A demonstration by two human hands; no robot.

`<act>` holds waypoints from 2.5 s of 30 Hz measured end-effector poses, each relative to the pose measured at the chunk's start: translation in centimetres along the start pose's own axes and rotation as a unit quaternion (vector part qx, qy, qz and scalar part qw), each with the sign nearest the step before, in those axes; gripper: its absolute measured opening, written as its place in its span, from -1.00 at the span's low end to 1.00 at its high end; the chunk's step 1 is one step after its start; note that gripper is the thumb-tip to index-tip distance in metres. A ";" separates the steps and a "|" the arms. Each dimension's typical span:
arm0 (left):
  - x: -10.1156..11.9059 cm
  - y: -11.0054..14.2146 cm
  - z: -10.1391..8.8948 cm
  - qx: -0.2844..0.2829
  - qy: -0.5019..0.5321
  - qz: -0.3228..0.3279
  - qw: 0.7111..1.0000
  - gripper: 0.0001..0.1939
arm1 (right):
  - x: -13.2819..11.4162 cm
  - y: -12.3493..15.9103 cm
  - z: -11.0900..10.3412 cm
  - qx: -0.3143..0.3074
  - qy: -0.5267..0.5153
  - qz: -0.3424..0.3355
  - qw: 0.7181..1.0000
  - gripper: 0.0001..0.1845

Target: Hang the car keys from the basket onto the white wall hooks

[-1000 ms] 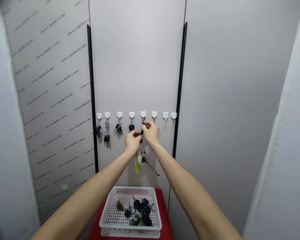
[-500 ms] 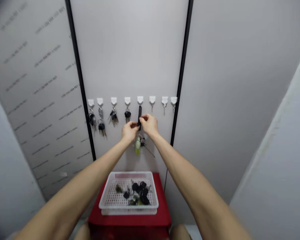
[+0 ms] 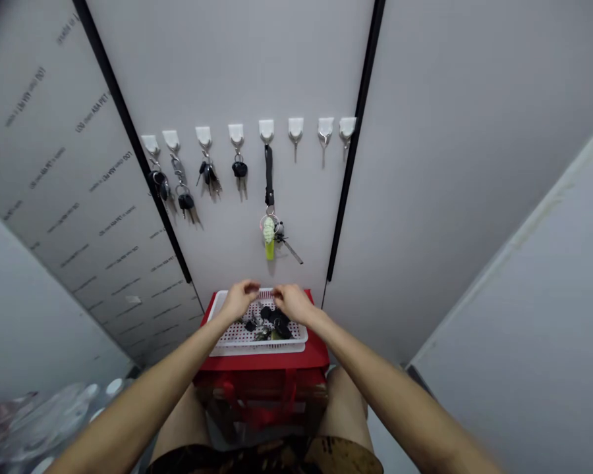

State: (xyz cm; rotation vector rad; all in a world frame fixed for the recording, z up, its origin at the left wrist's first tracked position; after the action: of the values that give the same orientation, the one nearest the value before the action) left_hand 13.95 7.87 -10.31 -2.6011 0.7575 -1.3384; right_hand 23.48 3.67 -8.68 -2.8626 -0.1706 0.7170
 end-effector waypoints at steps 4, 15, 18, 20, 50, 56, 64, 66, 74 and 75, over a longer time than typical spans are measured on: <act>-3.1 1.9 3.3 -0.063 -0.052 -0.009 0.997 -0.77 | 1.6 0.1 3.4 -0.068 0.093 0.038 0.993 -0.72; -0.6 2.5 3.1 -0.058 0.019 0.043 0.997 -0.53 | 0.3 -0.5 2.9 -0.060 0.093 0.037 0.993 -0.76; 1.9 2.0 3.2 -0.066 0.151 0.084 0.983 -0.58 | -1.3 -0.5 -0.2 -0.033 0.006 0.005 0.999 -0.77; 3.7 1.3 3.1 -0.073 0.237 0.090 0.964 -0.68 | -2.1 -0.6 -3.0 -0.006 -0.044 -0.004 0.999 -0.80; 19.9 -8.3 -8.1 0.140 0.036 0.209 0.967 -0.57 | -4.3 -5.7 -27.4 0.422 -0.102 -0.008 0.901 -0.75; 8.9 -2.3 -5.5 0.022 -0.022 0.151 0.988 -0.68 | -4.6 -0.3 -19.5 0.362 -0.050 -0.056 0.929 -0.76; -3.1 3.8 -0.5 -0.189 -0.278 0.096 0.937 -0.70 | -2.8 0.4 4.2 -0.086 0.059 -0.023 0.994 -0.77; -3.2 4.2 0.2 -0.201 -0.315 0.118 0.920 -0.70 | -1.9 0.2 6.0 -0.097 0.104 0.019 0.990 -0.78; -3.5 3.8 0.1 -0.208 -0.293 0.073 0.930 -0.77 | -0.3 0.1 7.1 -0.116 0.110 0.062 0.985 -0.77; -3.3 3.7 -0.1 -0.200 -0.275 0.075 0.937 -0.78 | -0.1 0.1 7.0 -0.113 0.102 0.068 0.986 -0.76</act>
State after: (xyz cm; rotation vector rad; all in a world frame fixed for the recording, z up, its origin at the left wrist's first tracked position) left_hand 10.85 6.31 -13.87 -2.9164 1.1758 -0.3907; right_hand 20.12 4.64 -14.70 -3.1664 -0.0270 0.4472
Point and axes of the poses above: each hand's wrist, its own y-axis away from the middle knuckle, its own z-axis out of the palm, x = y × z, the point moved 9 cm from there along -y, towards the middle knuckle, and after that the axes turned 9 degrees about z, right-handed, at the moved point
